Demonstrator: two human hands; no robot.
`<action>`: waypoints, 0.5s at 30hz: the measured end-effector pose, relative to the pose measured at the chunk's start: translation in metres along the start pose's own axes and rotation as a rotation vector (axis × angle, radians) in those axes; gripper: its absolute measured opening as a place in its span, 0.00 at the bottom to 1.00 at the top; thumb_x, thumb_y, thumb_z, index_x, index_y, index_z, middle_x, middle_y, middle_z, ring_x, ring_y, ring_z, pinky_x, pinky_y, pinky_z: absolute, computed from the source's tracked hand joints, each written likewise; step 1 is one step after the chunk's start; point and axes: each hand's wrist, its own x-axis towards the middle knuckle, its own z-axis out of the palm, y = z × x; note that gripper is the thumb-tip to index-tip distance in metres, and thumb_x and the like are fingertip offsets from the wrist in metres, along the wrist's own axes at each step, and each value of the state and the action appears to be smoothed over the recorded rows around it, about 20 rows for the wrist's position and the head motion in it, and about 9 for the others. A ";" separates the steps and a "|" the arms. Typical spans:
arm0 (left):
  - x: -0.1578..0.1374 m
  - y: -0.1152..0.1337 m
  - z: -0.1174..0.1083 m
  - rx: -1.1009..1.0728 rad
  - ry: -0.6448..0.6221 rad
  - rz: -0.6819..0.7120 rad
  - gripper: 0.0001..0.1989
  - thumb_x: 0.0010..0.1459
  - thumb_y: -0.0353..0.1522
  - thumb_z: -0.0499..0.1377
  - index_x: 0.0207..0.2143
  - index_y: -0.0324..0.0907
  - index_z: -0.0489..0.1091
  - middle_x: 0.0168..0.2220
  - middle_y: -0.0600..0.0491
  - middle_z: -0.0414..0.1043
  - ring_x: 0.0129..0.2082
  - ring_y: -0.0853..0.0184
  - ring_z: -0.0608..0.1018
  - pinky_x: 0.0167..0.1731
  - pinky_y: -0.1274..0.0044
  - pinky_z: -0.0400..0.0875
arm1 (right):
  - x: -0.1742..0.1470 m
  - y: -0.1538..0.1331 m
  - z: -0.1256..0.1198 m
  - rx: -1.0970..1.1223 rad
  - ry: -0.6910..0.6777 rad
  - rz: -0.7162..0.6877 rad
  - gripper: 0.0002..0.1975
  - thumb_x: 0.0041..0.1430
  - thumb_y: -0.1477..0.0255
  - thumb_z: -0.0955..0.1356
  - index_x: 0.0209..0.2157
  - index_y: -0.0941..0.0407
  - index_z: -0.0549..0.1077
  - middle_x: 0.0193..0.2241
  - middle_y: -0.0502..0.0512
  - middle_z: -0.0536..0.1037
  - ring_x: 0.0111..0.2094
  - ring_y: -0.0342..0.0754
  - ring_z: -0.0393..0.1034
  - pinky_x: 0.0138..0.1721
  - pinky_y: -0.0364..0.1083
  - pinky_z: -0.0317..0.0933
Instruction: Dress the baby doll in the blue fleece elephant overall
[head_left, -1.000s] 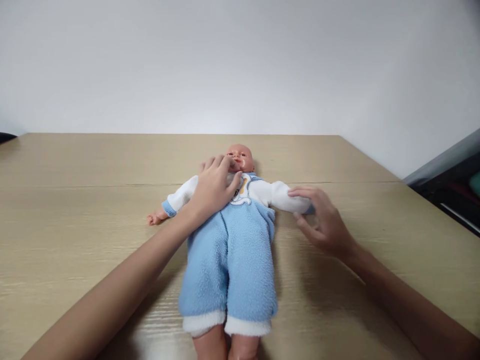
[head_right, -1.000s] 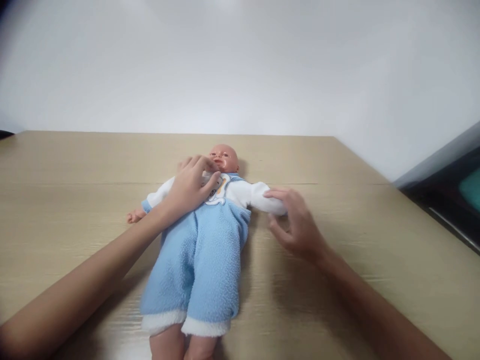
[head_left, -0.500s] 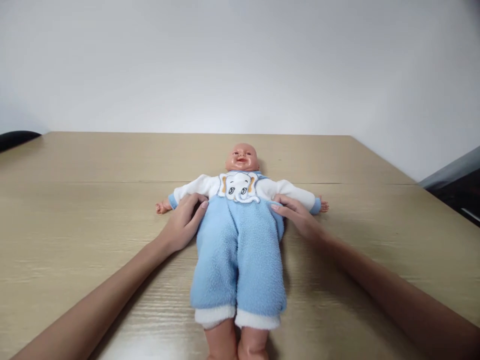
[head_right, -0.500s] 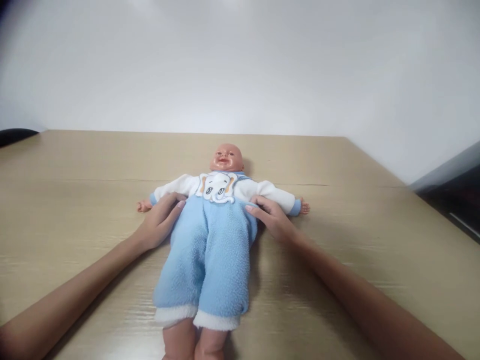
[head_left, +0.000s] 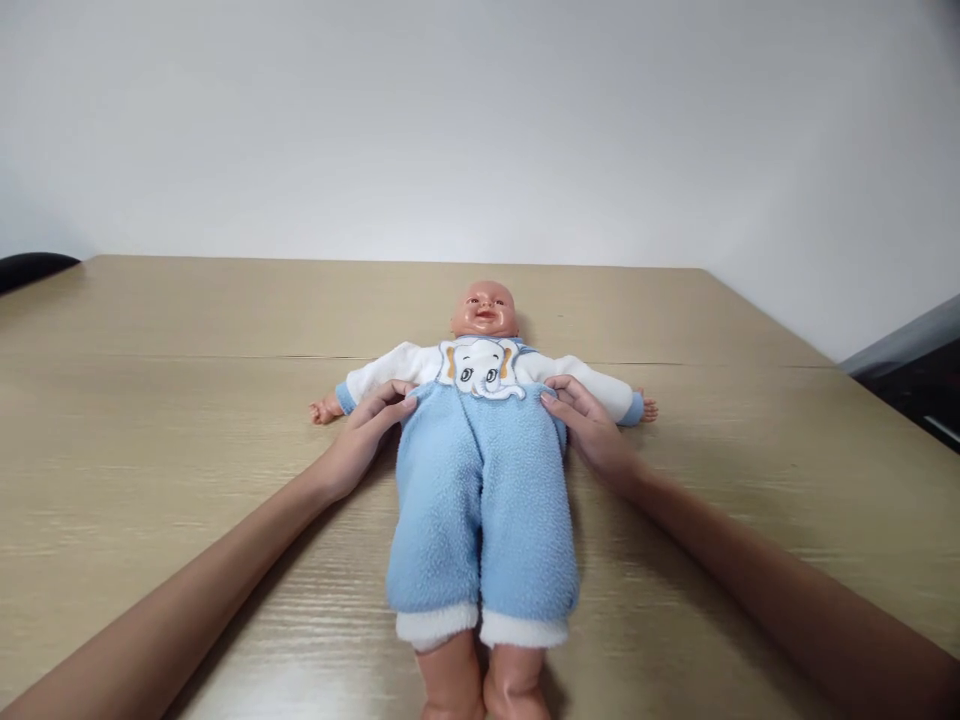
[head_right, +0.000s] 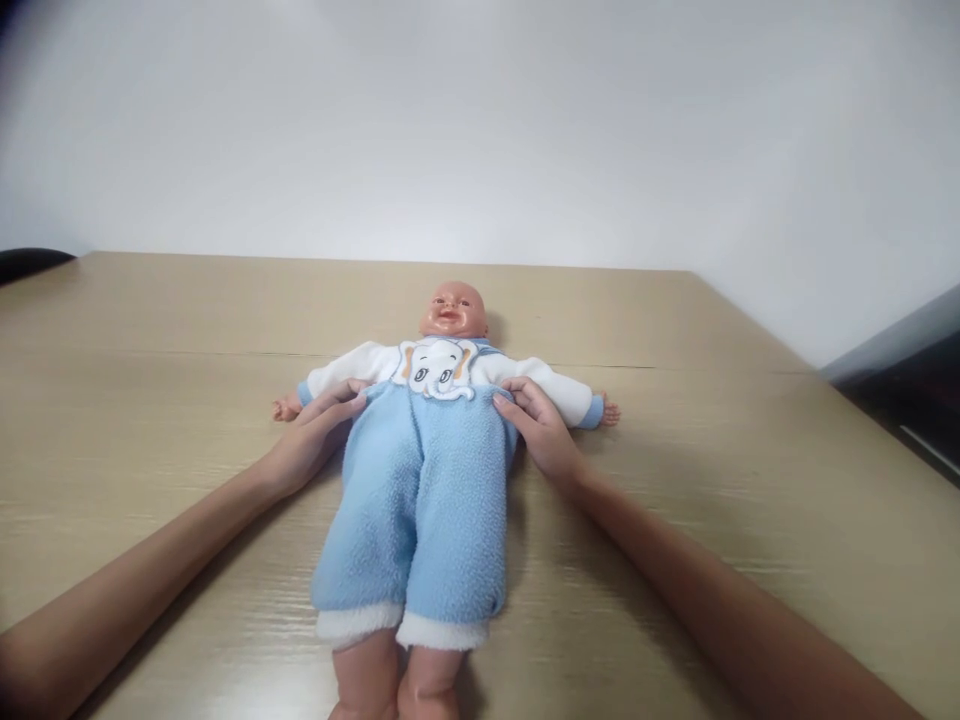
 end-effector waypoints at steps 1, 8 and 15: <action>0.001 -0.002 0.000 -0.042 0.017 -0.015 0.13 0.71 0.45 0.64 0.44 0.46 0.69 0.40 0.54 0.67 0.41 0.61 0.70 0.44 0.72 0.68 | 0.000 0.000 0.000 -0.004 0.006 -0.018 0.17 0.67 0.53 0.75 0.47 0.48 0.71 0.39 0.48 0.74 0.40 0.50 0.68 0.44 0.47 0.63; 0.004 -0.005 -0.002 -0.039 0.047 -0.039 0.16 0.70 0.47 0.65 0.45 0.47 0.68 0.38 0.55 0.66 0.37 0.63 0.70 0.41 0.73 0.68 | -0.002 -0.003 0.006 -0.028 0.067 -0.061 0.18 0.68 0.53 0.74 0.48 0.46 0.68 0.36 0.46 0.74 0.35 0.48 0.66 0.40 0.47 0.61; 0.007 0.000 -0.004 0.269 0.084 0.086 0.14 0.71 0.47 0.61 0.45 0.47 0.70 0.40 0.53 0.69 0.40 0.60 0.70 0.42 0.71 0.67 | -0.010 -0.011 0.004 -0.453 0.138 -0.214 0.14 0.74 0.54 0.70 0.48 0.49 0.71 0.40 0.54 0.77 0.42 0.54 0.73 0.47 0.53 0.67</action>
